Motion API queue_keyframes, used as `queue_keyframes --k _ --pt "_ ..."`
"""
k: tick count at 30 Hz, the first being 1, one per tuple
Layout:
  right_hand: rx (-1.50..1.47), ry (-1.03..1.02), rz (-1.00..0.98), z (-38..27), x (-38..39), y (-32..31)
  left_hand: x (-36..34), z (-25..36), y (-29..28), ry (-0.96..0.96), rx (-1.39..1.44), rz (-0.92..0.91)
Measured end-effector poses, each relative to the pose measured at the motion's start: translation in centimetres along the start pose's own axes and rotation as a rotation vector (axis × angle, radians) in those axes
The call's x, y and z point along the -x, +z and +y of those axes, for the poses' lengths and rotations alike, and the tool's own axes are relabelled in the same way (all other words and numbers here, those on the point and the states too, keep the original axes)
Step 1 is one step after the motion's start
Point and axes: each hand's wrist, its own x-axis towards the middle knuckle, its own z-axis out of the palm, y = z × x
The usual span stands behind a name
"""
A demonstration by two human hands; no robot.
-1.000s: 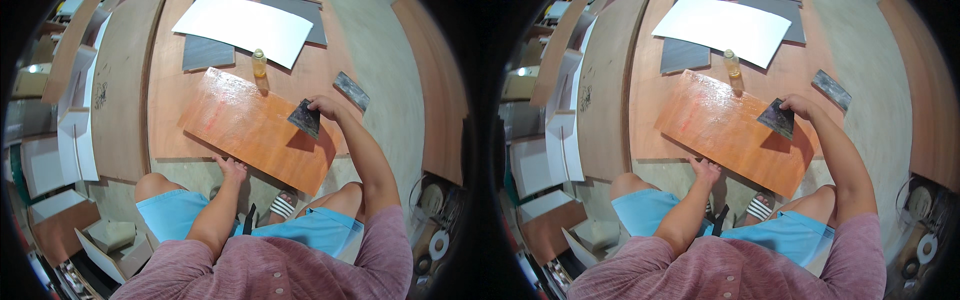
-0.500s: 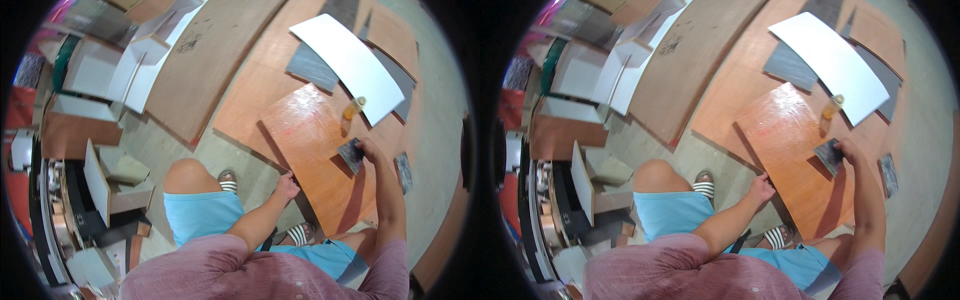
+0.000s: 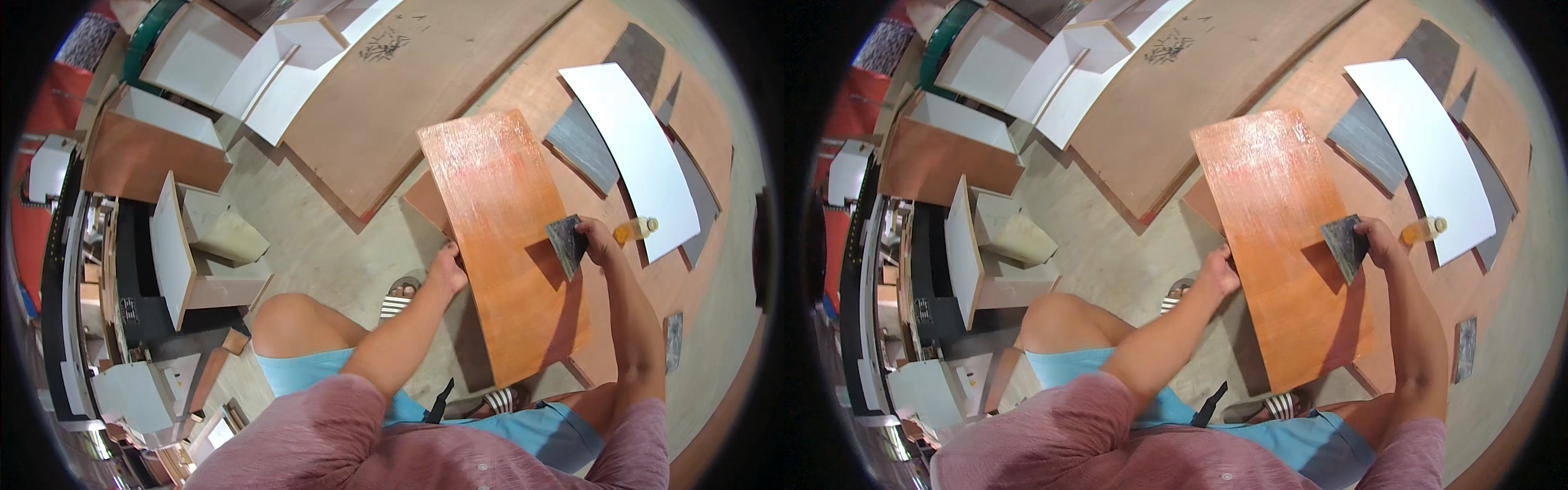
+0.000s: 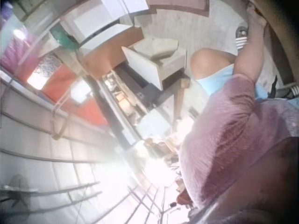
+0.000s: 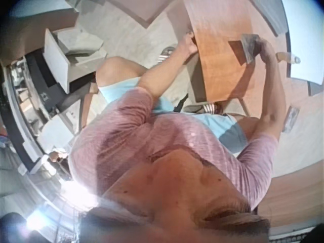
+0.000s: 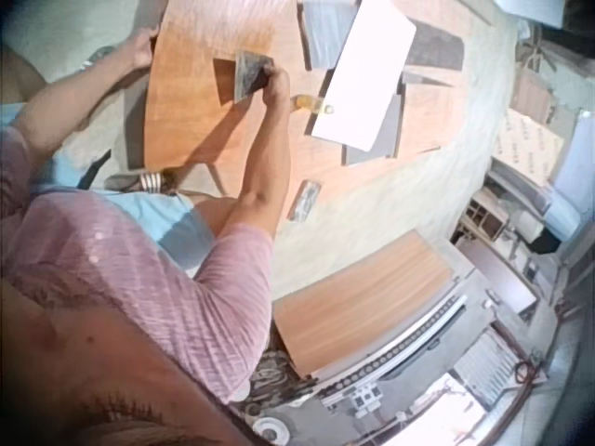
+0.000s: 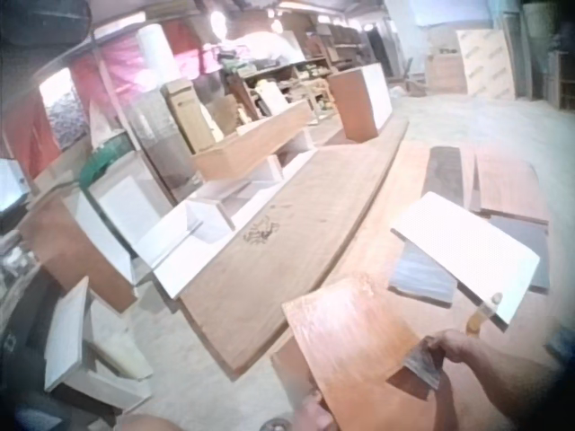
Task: The person pours a yellow liquid from a bottle onto dark rectangular wood pieces and spreads it evenly using a small metal scraper. They handle multiple pieces one at a time, applying the finish to the surface and edges.
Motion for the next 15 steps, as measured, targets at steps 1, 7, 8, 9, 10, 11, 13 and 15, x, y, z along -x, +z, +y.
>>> queue_keyframes --k 1,7,8,9,10,11,13,15 --pt "-0.004 -0.028 -0.014 -1.4 -1.4 1.6 -0.6 2.4 0.9 0.013 0.004 -0.018" --pt "-0.132 -0.078 -0.017 -10.0 -11.3 9.0 -5.0 19.4 8.2 0.152 -0.298 -0.171" --pt "-0.138 -0.116 -0.064 -12.0 -11.5 11.0 -5.3 22.5 10.0 0.203 -0.355 -0.18" --pt "-0.129 -0.134 -0.114 -13.6 -11.8 13.7 -5.7 25.5 10.5 0.25 -0.391 -0.175" --pt "-0.116 -0.164 -0.143 -15.3 -12.3 14.7 -6.0 27.4 11.8 0.286 -0.429 -0.192" --pt "-0.124 -0.168 -0.166 -16.0 -13.7 15.3 -6.1 29.0 12.7 0.309 -0.444 -0.168" --pt "-0.15 -0.21 -0.194 -16.8 -15.9 16.7 -4.9 31.1 15.0 0.346 -0.455 -0.125" --pt "-0.16 -0.221 -0.134 -17.5 -17.0 21.3 -5.1 34.0 12.7 0.346 -0.381 -0.115"
